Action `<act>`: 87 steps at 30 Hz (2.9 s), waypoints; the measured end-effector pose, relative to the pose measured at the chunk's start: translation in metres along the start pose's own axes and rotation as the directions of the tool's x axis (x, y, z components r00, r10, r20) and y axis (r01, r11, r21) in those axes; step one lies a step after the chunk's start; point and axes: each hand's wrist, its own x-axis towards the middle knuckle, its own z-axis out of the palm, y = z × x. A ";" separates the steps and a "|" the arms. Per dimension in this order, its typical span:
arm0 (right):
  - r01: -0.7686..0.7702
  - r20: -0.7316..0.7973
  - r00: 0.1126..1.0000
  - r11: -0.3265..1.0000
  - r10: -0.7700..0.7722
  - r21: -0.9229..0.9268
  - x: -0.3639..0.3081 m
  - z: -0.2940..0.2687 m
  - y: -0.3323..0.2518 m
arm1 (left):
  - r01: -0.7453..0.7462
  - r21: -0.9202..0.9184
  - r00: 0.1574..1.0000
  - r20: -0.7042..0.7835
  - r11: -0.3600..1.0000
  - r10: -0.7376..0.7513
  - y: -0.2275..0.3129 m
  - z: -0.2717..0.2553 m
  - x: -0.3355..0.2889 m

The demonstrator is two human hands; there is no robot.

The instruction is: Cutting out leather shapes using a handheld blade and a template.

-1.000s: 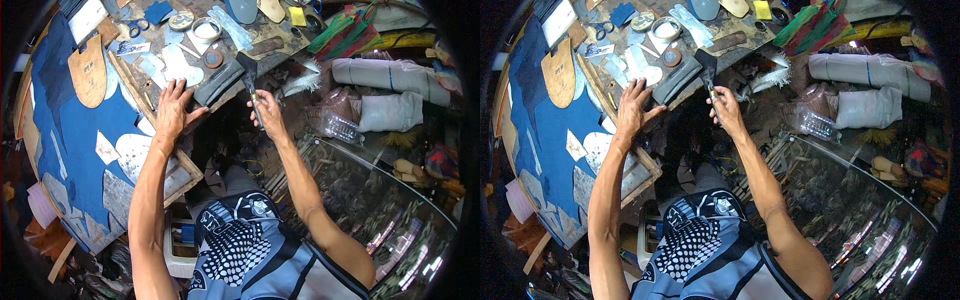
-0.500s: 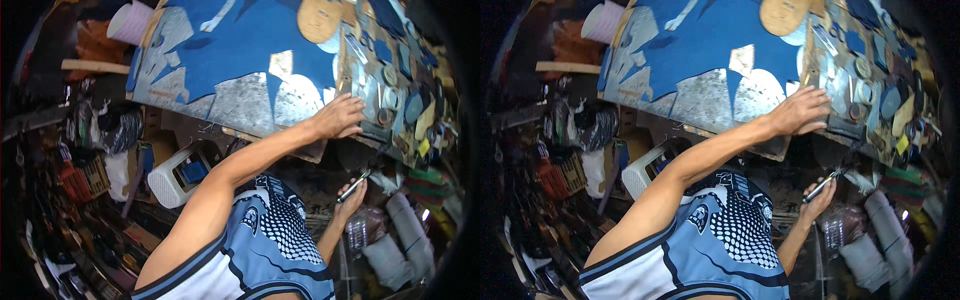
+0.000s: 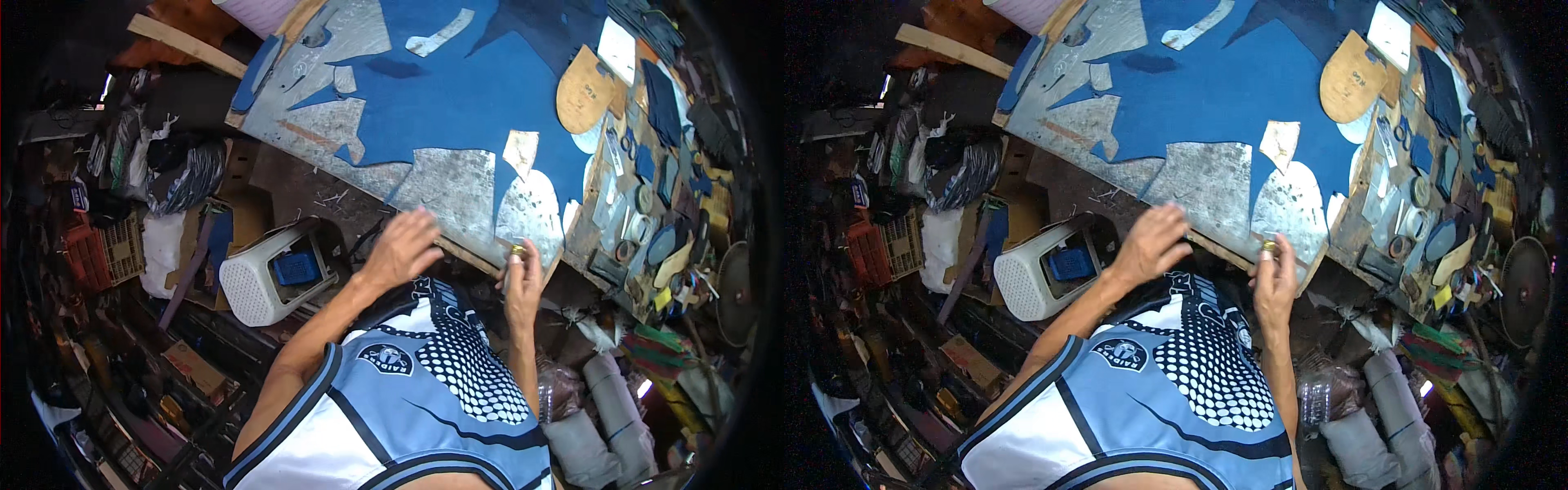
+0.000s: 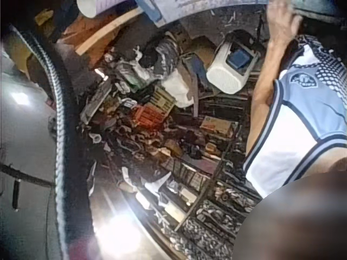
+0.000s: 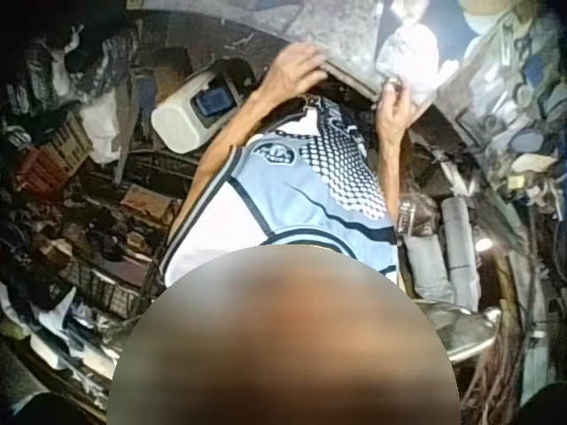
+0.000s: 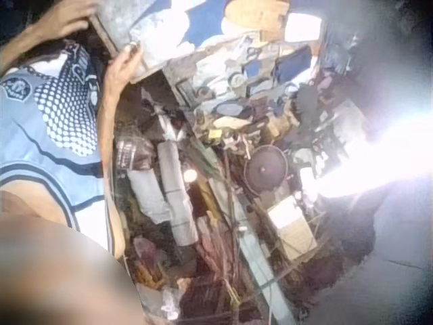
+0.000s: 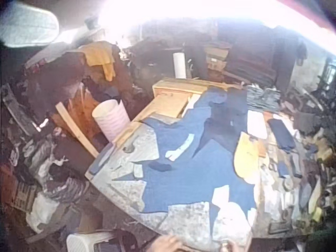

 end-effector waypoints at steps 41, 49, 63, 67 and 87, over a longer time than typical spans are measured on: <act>0.119 0.114 0.990 0.949 -0.088 -0.294 0.064 0.066 -0.014 | 0.351 0.246 0.908 0.144 0.903 -0.392 -0.248 -0.085 0.327; -0.226 0.201 0.959 0.966 0.198 0.124 0.108 0.079 -0.038 | 0.461 -0.648 0.839 0.096 0.607 -0.535 -0.089 -0.030 0.140; -0.154 0.249 0.951 0.979 0.185 -0.137 0.138 0.202 -0.044 | 0.150 0.127 0.942 -0.319 0.981 -0.103 -0.190 -0.101 0.120; -0.218 0.171 0.954 0.962 0.246 -0.167 0.133 0.232 -0.039 | 0.144 0.244 0.963 -0.260 0.959 -0.079 -0.235 -0.107 0.121; -0.049 0.107 0.982 0.762 0.154 -0.645 0.127 0.244 -0.051 | 0.186 0.176 0.976 -0.149 0.967 -0.160 -0.233 -0.090 0.115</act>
